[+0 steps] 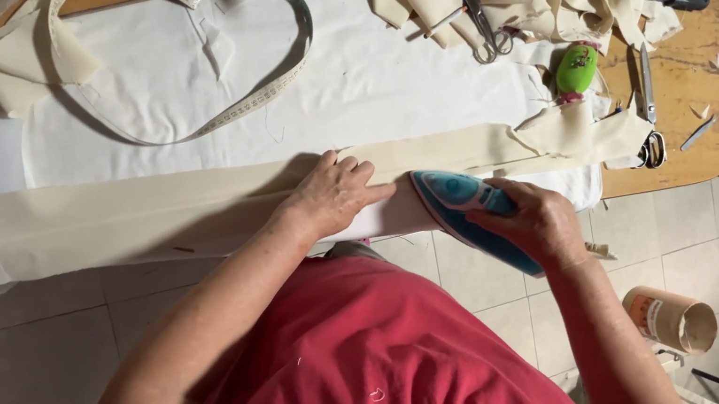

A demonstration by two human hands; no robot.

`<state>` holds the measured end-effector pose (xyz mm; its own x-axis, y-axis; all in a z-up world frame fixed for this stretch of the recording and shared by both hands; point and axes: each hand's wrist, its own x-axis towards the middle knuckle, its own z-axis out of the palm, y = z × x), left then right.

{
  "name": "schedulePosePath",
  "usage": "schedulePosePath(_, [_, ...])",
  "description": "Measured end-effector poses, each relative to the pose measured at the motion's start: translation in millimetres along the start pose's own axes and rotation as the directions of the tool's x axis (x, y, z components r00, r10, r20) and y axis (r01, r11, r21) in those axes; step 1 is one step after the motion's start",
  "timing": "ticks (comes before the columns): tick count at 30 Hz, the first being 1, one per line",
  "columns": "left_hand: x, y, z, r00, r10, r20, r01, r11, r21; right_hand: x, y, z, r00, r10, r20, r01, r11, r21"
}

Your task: The person is folding and ironing long strips of white fabric on a work table to create pressed edges.

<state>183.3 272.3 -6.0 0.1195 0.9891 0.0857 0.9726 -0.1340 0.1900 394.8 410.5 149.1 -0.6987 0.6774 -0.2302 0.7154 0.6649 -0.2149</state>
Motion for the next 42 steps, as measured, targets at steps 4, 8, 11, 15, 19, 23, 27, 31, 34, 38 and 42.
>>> schedulePosePath(4, [-10.9,-3.4,1.1,0.973,-0.074,-0.218,0.073,0.997,-0.010,4.0,-1.6,-4.9,0.999,-0.032,0.024,0.031,0.998,0.052])
schedulePosePath(8, [-15.5,-5.2,23.0,0.950,-0.207,-0.235,0.199,0.978,-0.057,10.0,5.2,6.1,0.989,-0.143,0.033,0.141,0.989,0.039])
schedulePosePath(11, [-17.5,-4.2,20.5,0.937,-0.252,-0.242,0.238,0.967,-0.087,14.1,0.6,10.5,0.977,-0.214,0.014,0.214,0.977,0.013])
schedulePosePath(15, [-19.4,-1.8,8.7,0.928,-0.278,-0.246,0.253,0.959,-0.129,18.3,-11.1,8.4,0.960,-0.281,0.017,0.281,0.960,0.020])
schedulePosePath(19, [-21.8,-1.4,8.2,0.917,-0.304,-0.260,0.272,0.950,-0.151,20.3,-19.2,6.2,0.944,-0.330,0.032,0.330,0.944,-0.005])
schedulePosePath(23, [-39.2,-5.0,-12.7,0.913,-0.269,-0.306,0.222,0.959,-0.179,26.0,-15.2,13.9,0.944,-0.327,0.035,0.328,0.945,-0.020])
schedulePosePath(27, [-82.0,-13.5,-23.9,0.912,-0.260,-0.317,0.165,0.941,-0.296,26.5,-22.0,13.3,0.934,-0.357,0.028,0.358,0.933,-0.036])
schedulePosePath(31, [-105.3,-24.6,-22.1,0.913,-0.224,-0.341,0.138,0.956,-0.257,27.3,-25.5,12.9,0.935,-0.355,0.029,0.355,0.934,-0.021])
schedulePosePath(34, [-109.0,-30.8,-18.6,0.906,-0.166,-0.388,0.108,0.980,-0.165,28.1,-23.6,14.5,0.933,-0.359,0.018,0.359,0.933,-0.016])
schedulePosePath(38, [-110.6,-27.9,-42.1,0.920,-0.069,-0.385,0.045,0.996,-0.072,28.6,-25.1,15.4,0.934,-0.356,0.028,0.357,0.934,-0.017])
schedulePosePath(42, [-107.7,-23.5,-30.6,0.890,-0.004,-0.455,0.041,0.997,0.072,28.6,-32.0,11.3,0.929,-0.370,0.028,0.370,0.929,-0.014])
